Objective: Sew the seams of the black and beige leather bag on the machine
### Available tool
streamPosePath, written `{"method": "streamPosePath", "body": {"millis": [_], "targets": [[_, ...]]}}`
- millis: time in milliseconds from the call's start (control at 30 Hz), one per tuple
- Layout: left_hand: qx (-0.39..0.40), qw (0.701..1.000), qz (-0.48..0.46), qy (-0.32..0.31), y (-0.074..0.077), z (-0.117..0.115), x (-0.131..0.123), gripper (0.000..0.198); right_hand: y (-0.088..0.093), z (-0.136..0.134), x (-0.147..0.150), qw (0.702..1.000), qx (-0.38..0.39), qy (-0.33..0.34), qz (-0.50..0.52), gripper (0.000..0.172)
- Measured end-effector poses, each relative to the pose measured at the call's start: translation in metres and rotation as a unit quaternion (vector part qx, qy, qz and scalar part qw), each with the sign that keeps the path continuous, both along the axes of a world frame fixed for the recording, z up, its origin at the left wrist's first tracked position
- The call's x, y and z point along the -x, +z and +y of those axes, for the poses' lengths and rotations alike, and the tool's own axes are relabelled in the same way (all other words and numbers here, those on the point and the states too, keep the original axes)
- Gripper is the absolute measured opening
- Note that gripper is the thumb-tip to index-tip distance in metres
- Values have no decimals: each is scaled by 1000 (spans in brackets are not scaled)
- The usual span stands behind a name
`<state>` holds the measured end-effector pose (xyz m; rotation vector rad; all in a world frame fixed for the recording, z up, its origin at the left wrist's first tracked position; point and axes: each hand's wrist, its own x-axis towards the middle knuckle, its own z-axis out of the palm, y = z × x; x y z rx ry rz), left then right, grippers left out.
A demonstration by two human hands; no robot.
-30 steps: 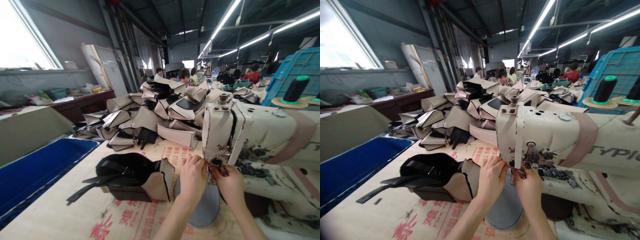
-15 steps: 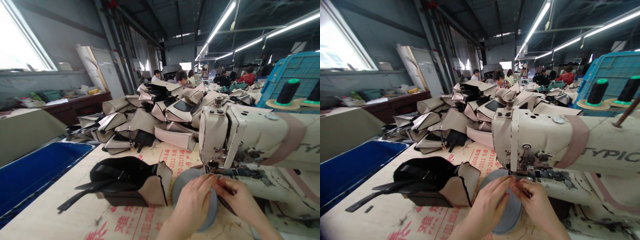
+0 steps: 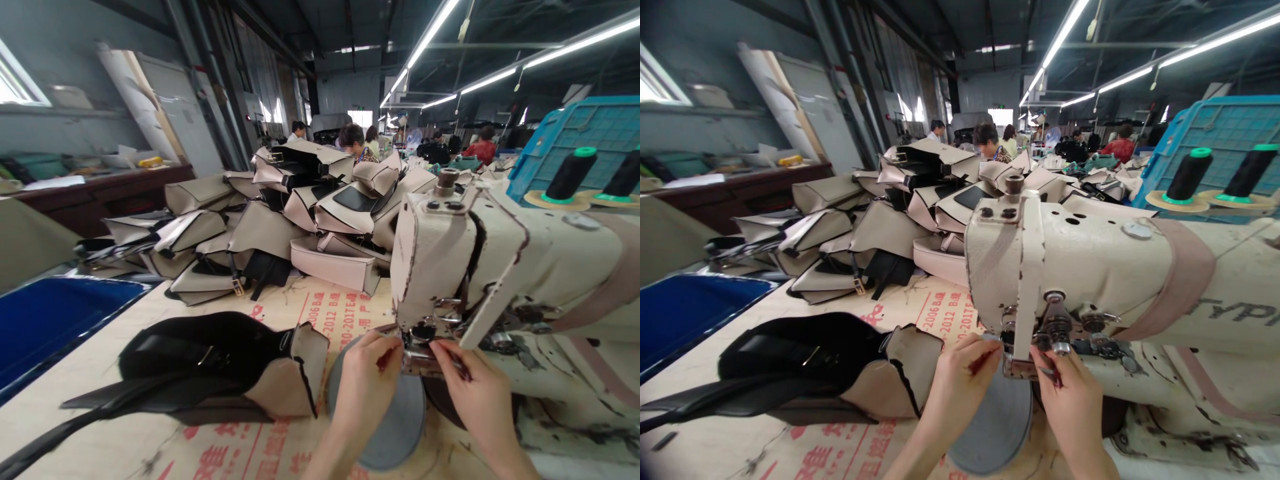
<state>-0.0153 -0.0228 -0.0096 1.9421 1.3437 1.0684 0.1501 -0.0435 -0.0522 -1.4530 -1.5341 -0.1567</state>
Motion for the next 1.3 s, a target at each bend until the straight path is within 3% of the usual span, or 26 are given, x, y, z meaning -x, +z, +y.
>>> {"method": "streamPosePath", "body": {"millis": [300,567,1300], "targets": [[18,998,-56,9,-5,4,-4,18,-8,6,0,985,-80,-70,-139,16],[96,985,-136,34,-8,6,-6,19,0,11,9,961,-54,-163,-219,40],[94,987,-126,41,-13,6,-10,17,-7,12,9,955,-66,-181,-224,36]]}}
